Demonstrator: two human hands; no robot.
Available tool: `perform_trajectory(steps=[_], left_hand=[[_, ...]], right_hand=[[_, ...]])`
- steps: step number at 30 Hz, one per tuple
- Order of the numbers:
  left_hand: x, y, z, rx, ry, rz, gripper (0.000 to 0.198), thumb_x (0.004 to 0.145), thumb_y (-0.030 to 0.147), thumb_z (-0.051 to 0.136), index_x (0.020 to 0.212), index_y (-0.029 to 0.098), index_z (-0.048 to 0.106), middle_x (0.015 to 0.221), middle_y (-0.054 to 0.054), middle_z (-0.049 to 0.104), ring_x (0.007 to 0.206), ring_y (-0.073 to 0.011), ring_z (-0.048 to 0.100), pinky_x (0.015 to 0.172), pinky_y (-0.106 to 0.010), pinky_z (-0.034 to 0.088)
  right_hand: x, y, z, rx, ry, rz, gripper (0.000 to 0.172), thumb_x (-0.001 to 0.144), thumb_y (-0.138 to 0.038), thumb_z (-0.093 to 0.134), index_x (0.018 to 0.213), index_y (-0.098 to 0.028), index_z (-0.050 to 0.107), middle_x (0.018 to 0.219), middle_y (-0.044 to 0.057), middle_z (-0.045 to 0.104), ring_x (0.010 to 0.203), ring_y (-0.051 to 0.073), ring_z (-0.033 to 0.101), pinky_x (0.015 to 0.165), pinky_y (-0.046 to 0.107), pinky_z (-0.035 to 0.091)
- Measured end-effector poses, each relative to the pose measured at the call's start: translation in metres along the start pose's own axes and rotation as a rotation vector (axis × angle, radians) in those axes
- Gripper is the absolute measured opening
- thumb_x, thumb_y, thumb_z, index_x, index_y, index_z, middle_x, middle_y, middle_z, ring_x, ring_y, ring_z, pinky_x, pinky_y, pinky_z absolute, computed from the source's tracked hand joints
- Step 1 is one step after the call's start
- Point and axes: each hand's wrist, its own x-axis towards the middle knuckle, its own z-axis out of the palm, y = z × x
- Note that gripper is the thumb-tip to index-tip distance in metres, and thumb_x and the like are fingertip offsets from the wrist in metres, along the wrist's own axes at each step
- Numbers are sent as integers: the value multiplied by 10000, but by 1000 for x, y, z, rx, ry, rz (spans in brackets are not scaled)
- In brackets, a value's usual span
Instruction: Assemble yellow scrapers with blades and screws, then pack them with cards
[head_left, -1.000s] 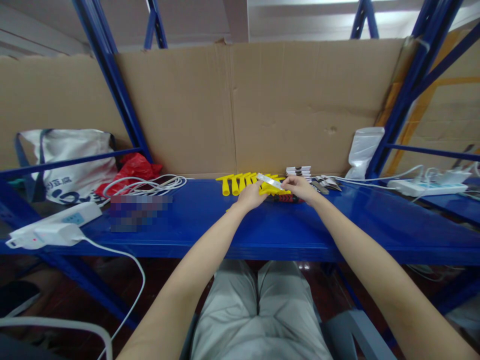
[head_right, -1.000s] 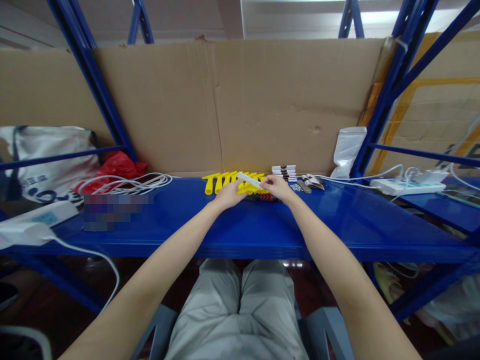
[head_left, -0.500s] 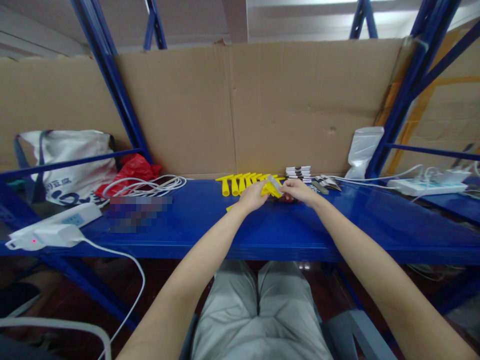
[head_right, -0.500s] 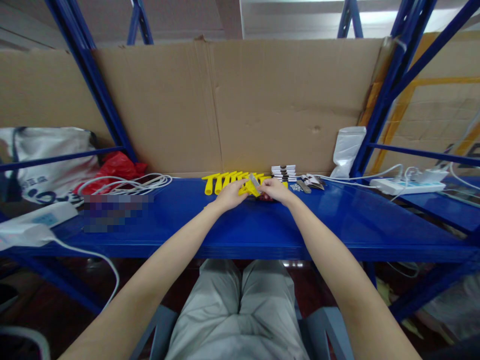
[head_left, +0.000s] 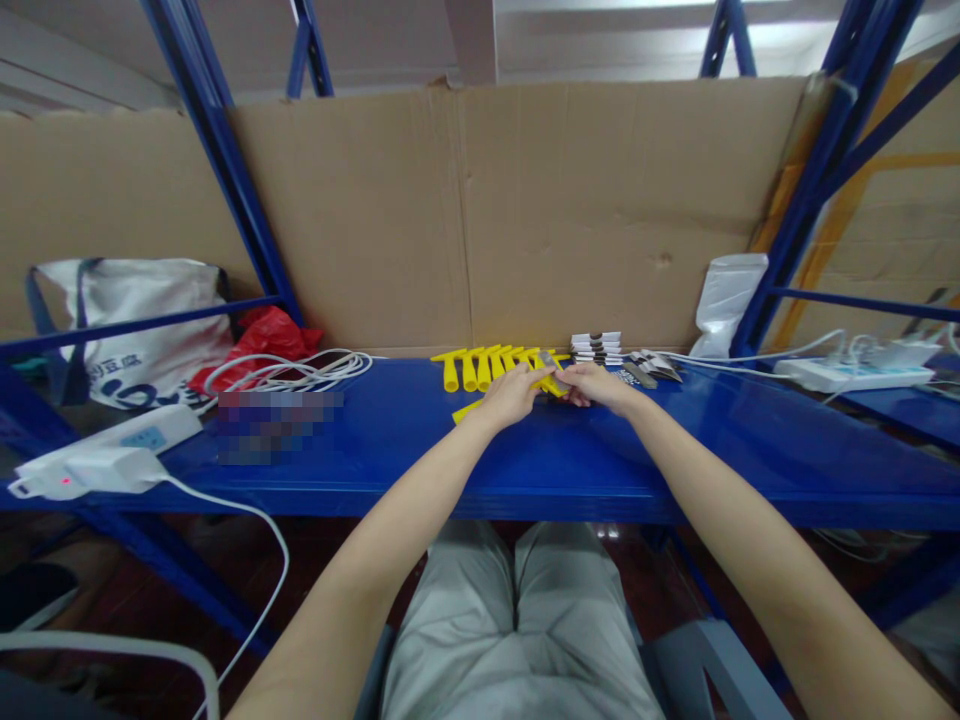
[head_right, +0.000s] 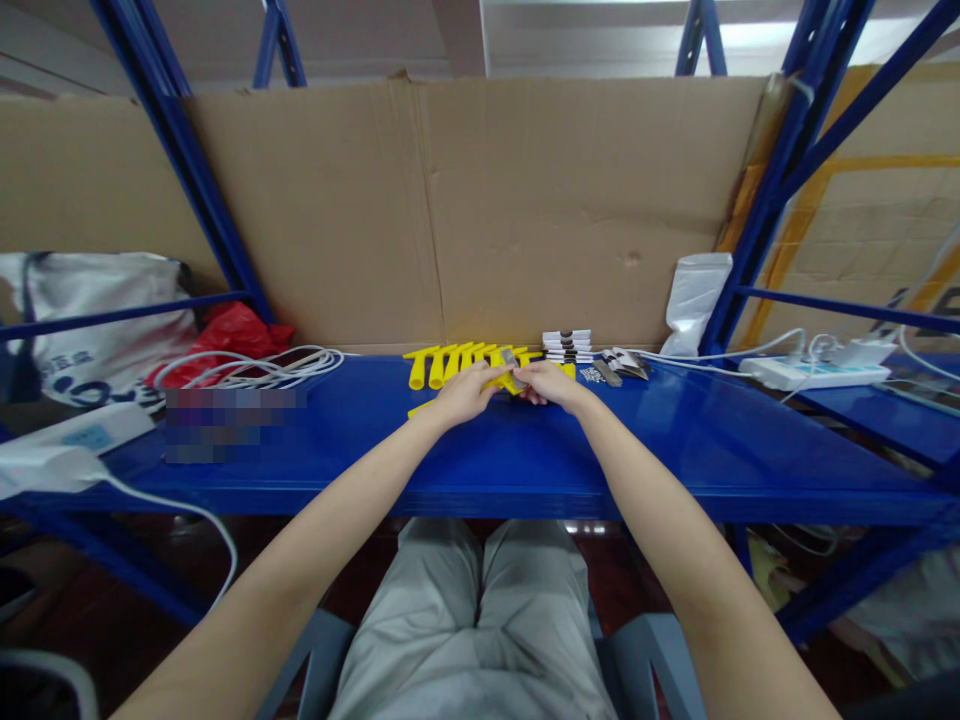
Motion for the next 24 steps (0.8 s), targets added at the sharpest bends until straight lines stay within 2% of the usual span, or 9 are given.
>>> perform_trajectory(steps=[7,16,24], left_hand=[[-1,2,-1,21,22,1,462,895,202,451,1343,307,491,1099,-61,562,1029,-217,555,900,-319,434],[-1,8,-1,74,38,-53,489,912,224,436,1389,332,421,1122,-61,545,1026,-208,536,855,-311,438],[1,3,2,72,82,-5,454,908,202,451,1340,334,493,1046,-69,550,957,-199,549,812,-313,439]], right_hand=[[-2,1,0,141,-64,30,287,858,-358,563,652,-161,534,497,-2,535,362,62,407,348,182,252],[2,7,-3,226,-90,-53,276,786,-369,649,676,-177,483,462,-52,452,372,51,366,373,175,251],[3,6,-4,197,-94,-36,197,813,-279,606,687,-178,493,447,-38,494,358,62,406,366,173,260]])
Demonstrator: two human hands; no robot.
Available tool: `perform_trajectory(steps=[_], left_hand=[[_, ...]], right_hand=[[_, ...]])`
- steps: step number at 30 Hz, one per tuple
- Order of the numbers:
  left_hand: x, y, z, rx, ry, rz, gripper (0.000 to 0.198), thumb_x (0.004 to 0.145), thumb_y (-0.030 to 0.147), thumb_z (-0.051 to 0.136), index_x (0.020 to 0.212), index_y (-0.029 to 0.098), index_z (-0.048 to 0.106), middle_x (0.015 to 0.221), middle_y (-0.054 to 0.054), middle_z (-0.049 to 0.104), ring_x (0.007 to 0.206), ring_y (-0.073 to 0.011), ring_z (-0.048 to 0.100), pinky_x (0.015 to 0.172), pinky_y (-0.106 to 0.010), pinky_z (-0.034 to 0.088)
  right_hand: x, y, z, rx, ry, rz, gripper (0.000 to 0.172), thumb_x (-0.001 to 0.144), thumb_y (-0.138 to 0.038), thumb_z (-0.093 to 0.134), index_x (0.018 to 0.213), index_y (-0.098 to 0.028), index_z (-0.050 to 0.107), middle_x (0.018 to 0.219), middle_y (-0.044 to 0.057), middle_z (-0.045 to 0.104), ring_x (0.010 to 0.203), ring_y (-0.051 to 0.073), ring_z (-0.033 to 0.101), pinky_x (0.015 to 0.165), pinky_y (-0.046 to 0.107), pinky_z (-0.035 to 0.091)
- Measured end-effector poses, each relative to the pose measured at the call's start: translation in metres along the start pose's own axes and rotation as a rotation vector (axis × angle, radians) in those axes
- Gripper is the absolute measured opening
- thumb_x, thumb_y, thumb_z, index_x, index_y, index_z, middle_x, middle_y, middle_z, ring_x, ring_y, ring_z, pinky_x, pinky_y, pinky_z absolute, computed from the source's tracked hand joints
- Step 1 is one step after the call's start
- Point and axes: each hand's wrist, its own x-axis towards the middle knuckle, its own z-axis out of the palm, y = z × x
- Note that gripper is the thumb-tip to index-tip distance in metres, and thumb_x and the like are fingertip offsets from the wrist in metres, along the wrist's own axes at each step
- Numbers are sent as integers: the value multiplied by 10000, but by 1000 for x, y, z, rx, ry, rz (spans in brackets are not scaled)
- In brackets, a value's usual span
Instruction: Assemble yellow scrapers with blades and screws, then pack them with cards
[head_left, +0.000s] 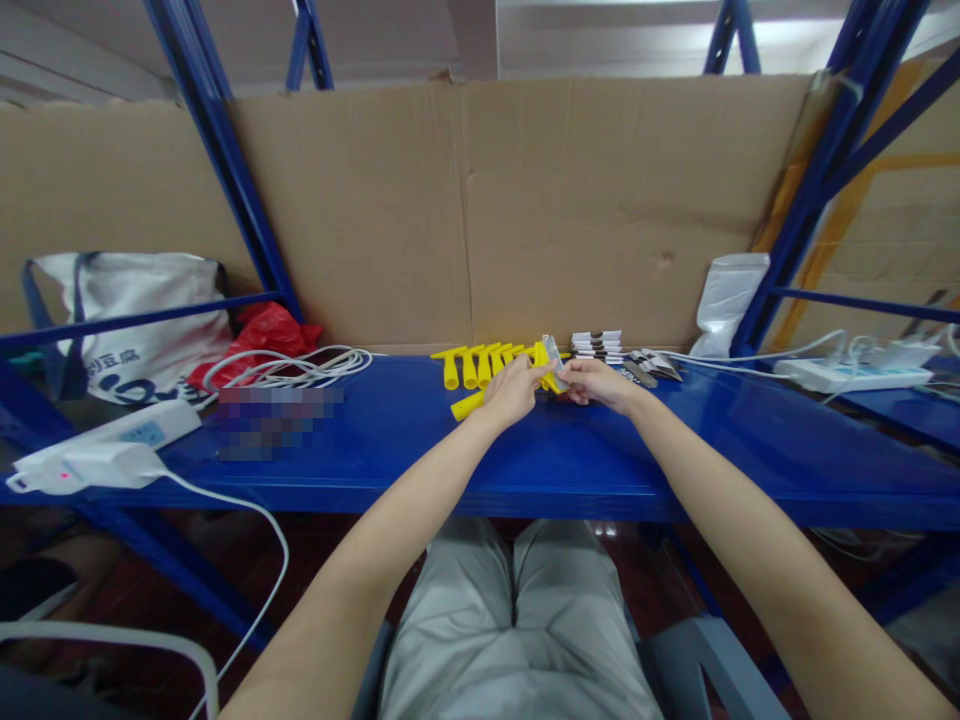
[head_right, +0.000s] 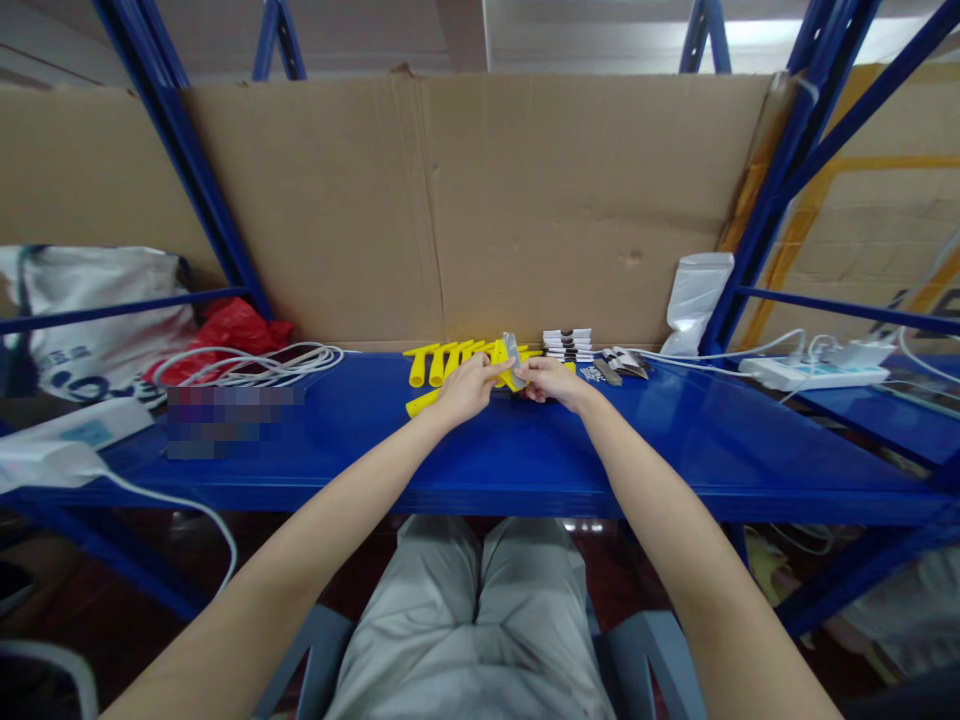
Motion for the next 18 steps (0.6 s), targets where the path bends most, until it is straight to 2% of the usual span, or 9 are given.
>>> perform_trajectory(steps=[5,18], left_hand=[[1,-2,2,1,-5,22,425,907,183,436,1301,298,546,1030,-75,564,948,-197,555,826,-318,444],[-1,1,0,-34,-21,9,444,892,177,467,1315,297,528,1047,-65,564,969,-199,568,858,-323,456]], right_hand=[[0,-2,3,-42,40,13,158,834,-229,563,695,-174,510,435,-35,502,348,66,424,362,174,273],[4,5,-1,-44,-32,-39,176,776,-261,628,702,-175,494,485,-38,523,379,61,429,369,174,301]])
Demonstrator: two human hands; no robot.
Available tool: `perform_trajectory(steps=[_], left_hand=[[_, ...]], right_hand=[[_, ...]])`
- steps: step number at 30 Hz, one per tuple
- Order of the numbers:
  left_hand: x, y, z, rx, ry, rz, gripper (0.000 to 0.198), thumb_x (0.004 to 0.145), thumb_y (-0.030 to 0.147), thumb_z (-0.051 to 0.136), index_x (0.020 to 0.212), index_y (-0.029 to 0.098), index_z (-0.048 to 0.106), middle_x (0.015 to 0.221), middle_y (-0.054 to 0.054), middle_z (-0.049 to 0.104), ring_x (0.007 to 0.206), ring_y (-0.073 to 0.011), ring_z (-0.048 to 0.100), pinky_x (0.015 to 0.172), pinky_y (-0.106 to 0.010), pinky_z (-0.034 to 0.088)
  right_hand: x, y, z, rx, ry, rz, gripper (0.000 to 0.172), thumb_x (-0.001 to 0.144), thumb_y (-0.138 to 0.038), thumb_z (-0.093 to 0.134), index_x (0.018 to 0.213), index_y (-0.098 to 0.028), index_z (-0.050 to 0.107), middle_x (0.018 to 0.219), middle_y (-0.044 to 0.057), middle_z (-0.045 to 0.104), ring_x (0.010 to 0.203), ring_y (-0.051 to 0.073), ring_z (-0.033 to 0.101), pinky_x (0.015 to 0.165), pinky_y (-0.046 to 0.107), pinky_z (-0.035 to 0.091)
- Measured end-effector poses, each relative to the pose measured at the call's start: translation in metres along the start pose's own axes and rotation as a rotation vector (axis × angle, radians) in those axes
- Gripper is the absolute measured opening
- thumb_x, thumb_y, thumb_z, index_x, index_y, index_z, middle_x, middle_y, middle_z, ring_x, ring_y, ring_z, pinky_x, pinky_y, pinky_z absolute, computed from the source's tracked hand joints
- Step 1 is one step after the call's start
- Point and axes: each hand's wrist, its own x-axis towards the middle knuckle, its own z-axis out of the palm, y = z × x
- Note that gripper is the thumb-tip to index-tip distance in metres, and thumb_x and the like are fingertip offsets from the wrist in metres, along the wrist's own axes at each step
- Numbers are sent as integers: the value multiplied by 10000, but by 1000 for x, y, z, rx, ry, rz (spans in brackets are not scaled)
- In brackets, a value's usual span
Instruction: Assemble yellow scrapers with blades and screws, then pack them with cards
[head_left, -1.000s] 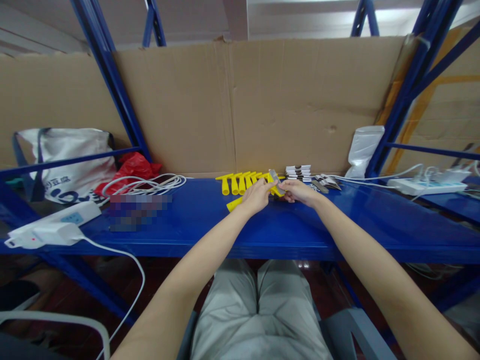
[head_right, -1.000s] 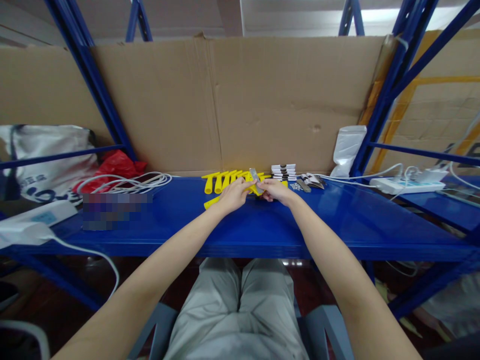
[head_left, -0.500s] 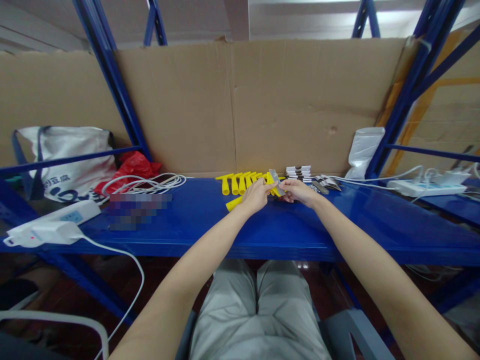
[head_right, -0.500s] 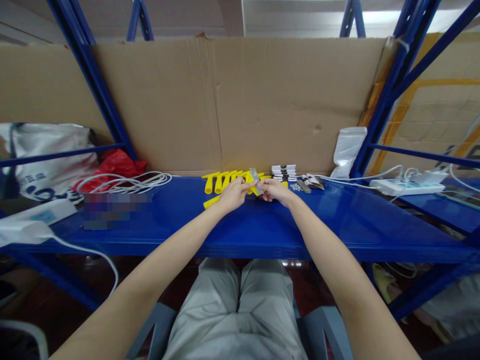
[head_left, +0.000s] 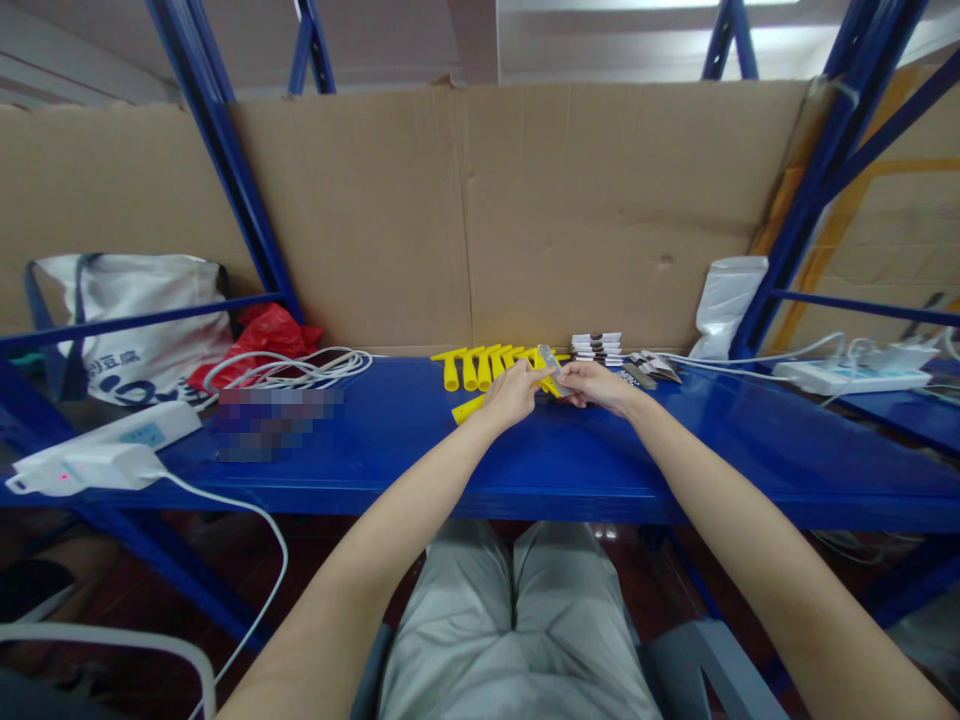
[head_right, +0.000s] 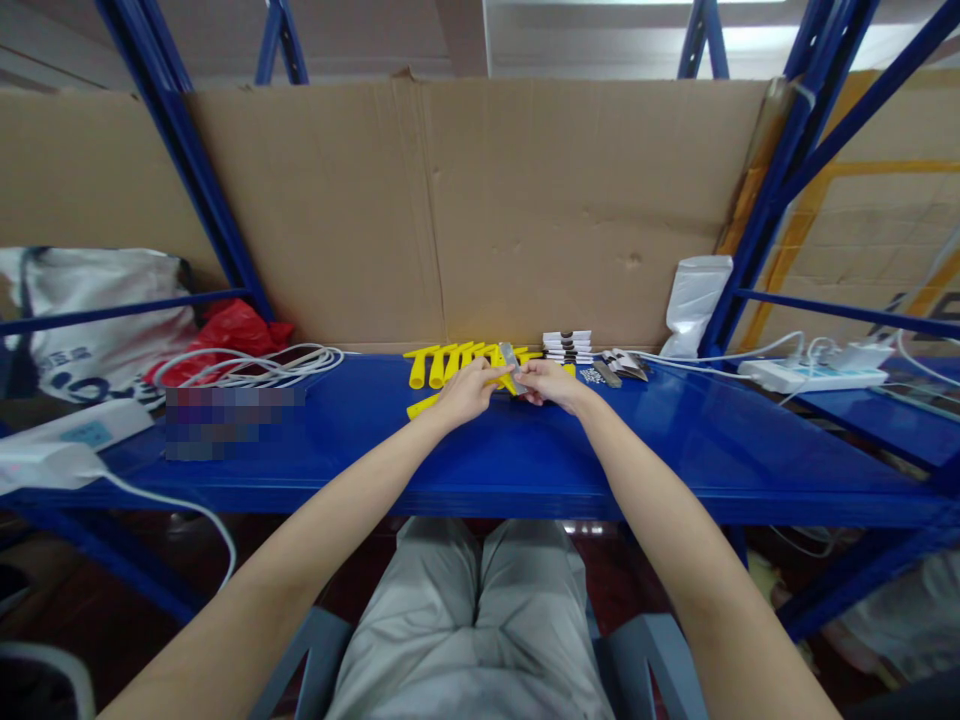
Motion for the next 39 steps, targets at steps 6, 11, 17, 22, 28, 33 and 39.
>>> perform_trajectory(steps=[6,11,17,22,28,33,39], left_hand=[[0,1,3,3,-13,-12,448,890,169,470,1311,309,530,1062,-66,553,1002,-208,559,868,-329,457],[0,-1,4,-6,-31,9,438,892,175,479,1311,291,533,1051,-64,550,996,-196,559,889,-313,448],[0,-1,3,16,-60,1,454,901,192,464,1339,307,498,1059,-63,539,991,-195,564,881,-313,449],[-2,3,2,83,-83,-20,500,913,195,413,1395,328,409,1107,-76,525,998,-211,563,851,-323,460],[-3,8,3,148,-72,-19,545,907,163,367,1439,276,327,1198,-123,498,1022,-238,564,866,-349,454],[-4,10,4,186,-108,-31,595,874,116,378,1447,260,305,1181,-135,506,1048,-258,558,856,-361,456],[-4,10,4,193,-117,-41,652,848,79,385,1456,288,276,1185,-129,498,1026,-252,571,841,-367,461]], right_hand=[[-3,1,-2,0,-25,7,192,764,-257,641,692,-181,481,485,-43,516,387,59,432,380,174,306],[-4,2,-3,-9,-57,43,186,745,-223,645,684,-183,473,493,-43,525,403,64,453,395,175,321],[-8,-2,-2,36,-83,67,162,723,-177,640,695,-178,480,527,-34,551,421,69,477,421,184,354],[-6,-3,1,79,-22,71,143,740,-188,638,719,-180,497,504,-46,522,414,72,467,413,186,355],[-2,-1,2,102,53,72,163,776,-236,655,718,-172,516,517,-20,554,411,66,453,397,180,347],[-3,-3,6,122,98,105,157,819,-197,601,700,-169,503,510,-11,556,403,67,451,394,180,343],[-3,-5,9,134,117,142,152,834,-167,565,702,-171,488,519,-8,558,404,72,457,406,189,343]])
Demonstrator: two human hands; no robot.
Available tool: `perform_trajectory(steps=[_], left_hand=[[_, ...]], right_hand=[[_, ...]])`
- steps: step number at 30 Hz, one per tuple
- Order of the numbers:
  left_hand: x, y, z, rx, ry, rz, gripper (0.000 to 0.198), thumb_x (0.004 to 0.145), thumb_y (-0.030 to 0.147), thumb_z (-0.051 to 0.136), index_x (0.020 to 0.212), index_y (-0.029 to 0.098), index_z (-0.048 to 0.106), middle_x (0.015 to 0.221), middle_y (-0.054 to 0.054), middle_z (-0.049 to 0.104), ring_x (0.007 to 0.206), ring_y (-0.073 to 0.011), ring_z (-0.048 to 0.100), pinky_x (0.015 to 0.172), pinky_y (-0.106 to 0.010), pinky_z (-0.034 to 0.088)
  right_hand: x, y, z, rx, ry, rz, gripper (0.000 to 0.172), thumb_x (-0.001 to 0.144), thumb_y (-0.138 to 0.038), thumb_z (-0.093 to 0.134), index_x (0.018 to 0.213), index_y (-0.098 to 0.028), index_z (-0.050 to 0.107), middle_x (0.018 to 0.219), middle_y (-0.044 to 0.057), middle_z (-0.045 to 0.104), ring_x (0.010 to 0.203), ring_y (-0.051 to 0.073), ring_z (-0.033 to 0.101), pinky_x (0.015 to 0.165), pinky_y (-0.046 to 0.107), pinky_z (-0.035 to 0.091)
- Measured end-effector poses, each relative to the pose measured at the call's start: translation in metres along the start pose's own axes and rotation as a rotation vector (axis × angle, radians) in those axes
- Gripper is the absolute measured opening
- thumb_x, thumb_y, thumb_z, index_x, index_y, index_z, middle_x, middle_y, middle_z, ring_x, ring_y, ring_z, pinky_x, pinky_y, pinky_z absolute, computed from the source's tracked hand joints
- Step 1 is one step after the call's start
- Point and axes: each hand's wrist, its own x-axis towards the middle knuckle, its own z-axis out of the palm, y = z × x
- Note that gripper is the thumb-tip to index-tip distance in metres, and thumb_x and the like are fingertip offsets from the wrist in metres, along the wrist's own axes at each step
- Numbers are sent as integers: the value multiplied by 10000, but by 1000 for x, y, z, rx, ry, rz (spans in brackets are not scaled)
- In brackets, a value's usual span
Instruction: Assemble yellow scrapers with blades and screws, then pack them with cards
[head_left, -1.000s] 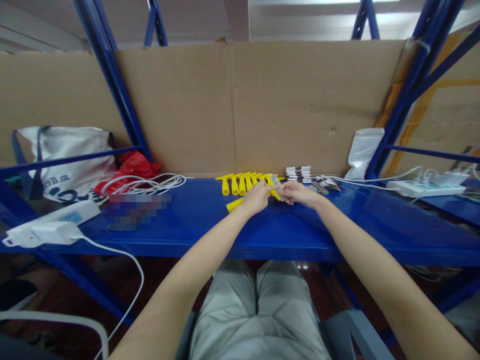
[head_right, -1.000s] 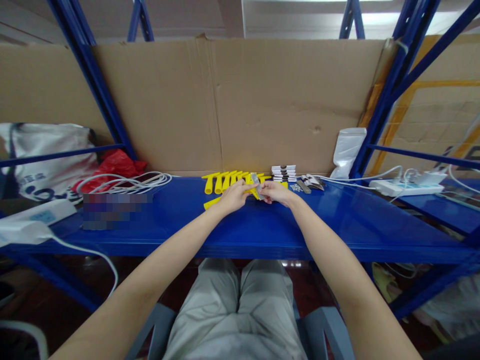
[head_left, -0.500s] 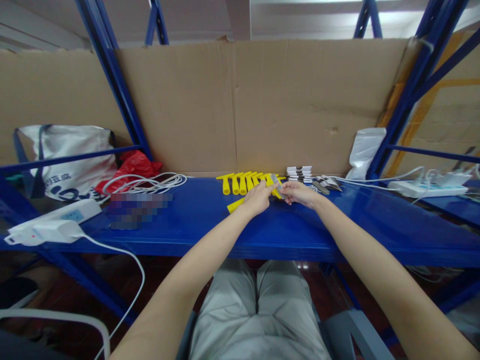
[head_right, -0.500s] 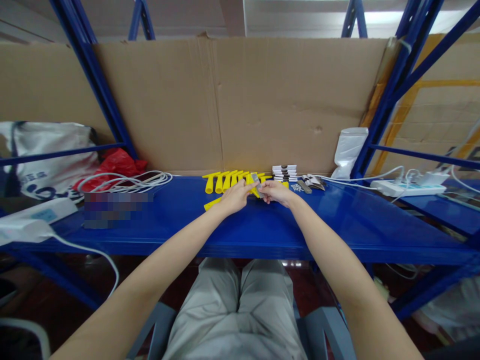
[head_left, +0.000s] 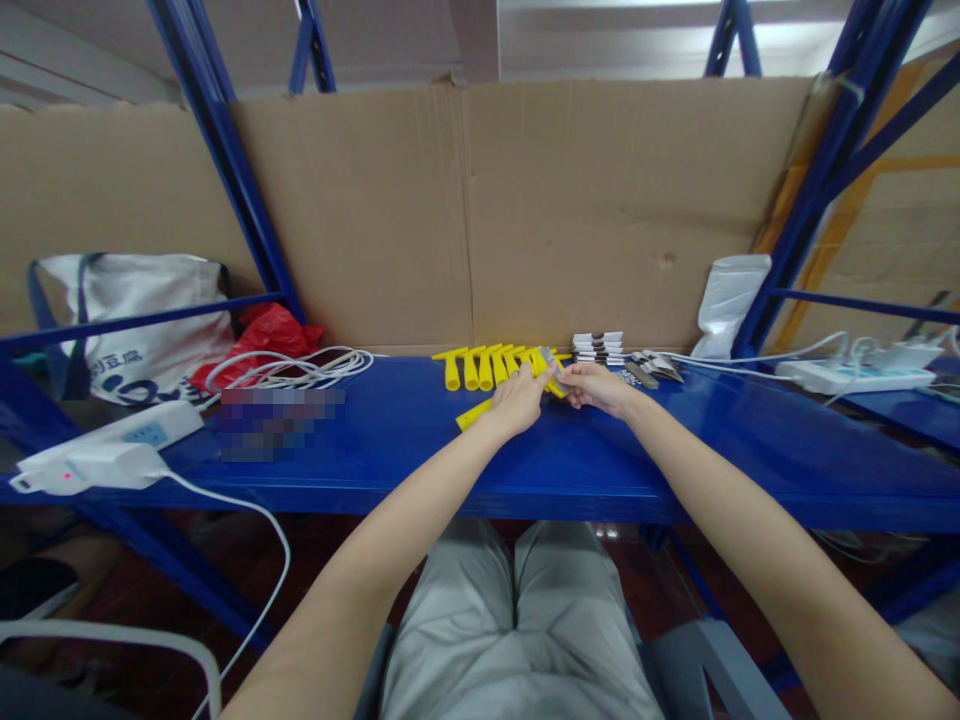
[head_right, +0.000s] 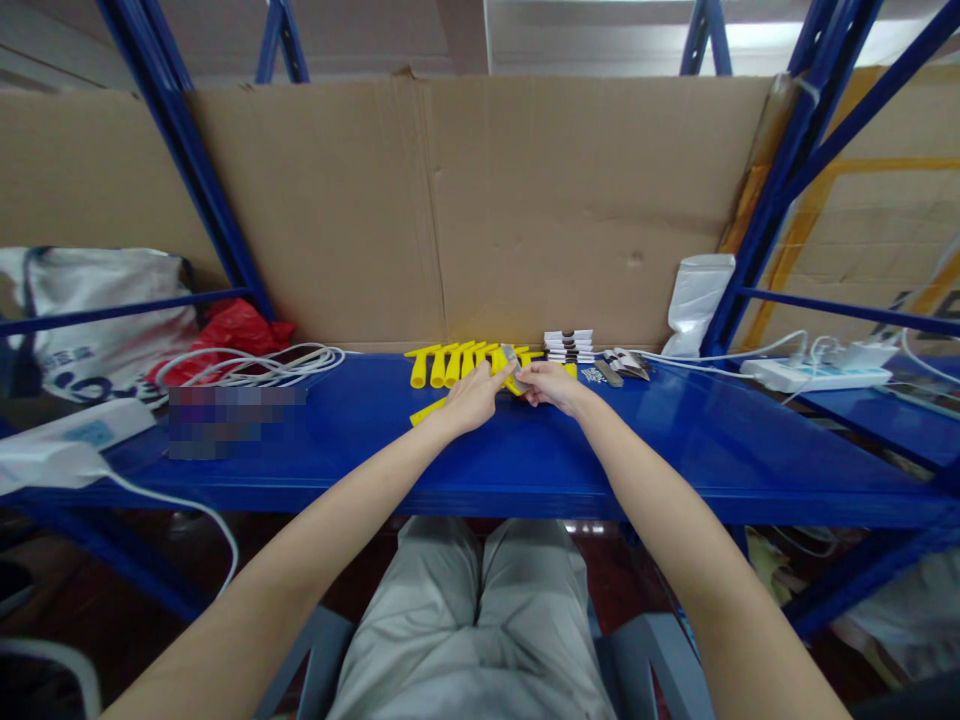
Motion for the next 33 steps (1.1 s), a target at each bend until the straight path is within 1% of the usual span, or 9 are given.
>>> perform_trajectory(steps=[3,8,12,16,20,25,29,33], left_hand=[[1,-2,2,-14,10,15,621,867,103,380,1451,293,289,1181,-126,497,1013,-247,572,834,-363,463],[4,-6,3,-69,40,33,513,914,176,370,1410,309,379,1128,-101,512,976,-221,568,836,-343,459],[4,-8,2,-116,57,23,491,915,183,395,1380,335,426,1095,-81,514,960,-209,556,830,-332,458],[3,-10,0,-127,52,13,470,924,193,379,1365,338,453,1087,-78,513,966,-206,557,830,-328,456],[2,-9,0,-90,44,21,486,929,191,343,1389,326,420,1120,-90,515,975,-213,575,832,-335,461],[1,-6,4,-46,32,12,528,920,187,358,1437,288,334,1198,-114,507,1043,-229,573,852,-338,463],[2,-5,6,-39,18,16,547,905,184,395,1439,280,326,1213,-120,503,1061,-236,569,850,-337,463],[3,-5,6,-47,25,16,540,911,180,383,1439,273,324,1196,-125,504,1050,-241,568,826,-334,468]], right_hand=[[0,1,-3,3,-28,-9,140,802,-171,600,707,-169,499,525,-8,560,412,73,453,414,192,346],[1,2,-7,12,-72,-34,153,736,-164,652,705,-171,502,536,-18,561,423,70,452,423,194,354],[3,5,-8,3,-78,-56,158,704,-175,671,733,-176,516,547,-21,566,448,78,475,425,190,351],[6,7,-7,16,-93,-76,208,667,-193,704,749,-180,514,545,-34,563,438,75,472,425,193,356],[7,8,-6,16,-67,-64,223,662,-210,712,723,-182,499,509,-43,545,397,69,451,402,194,337],[8,8,-1,39,-4,-36,213,709,-226,690,700,-186,481,489,-35,538,377,63,426,377,190,319],[8,8,1,46,20,5,198,730,-193,664,705,-191,468,477,-38,524,370,65,419,369,189,311],[5,5,2,54,26,3,186,743,-170,650,700,-189,470,478,-37,522,367,63,416,365,187,309]])
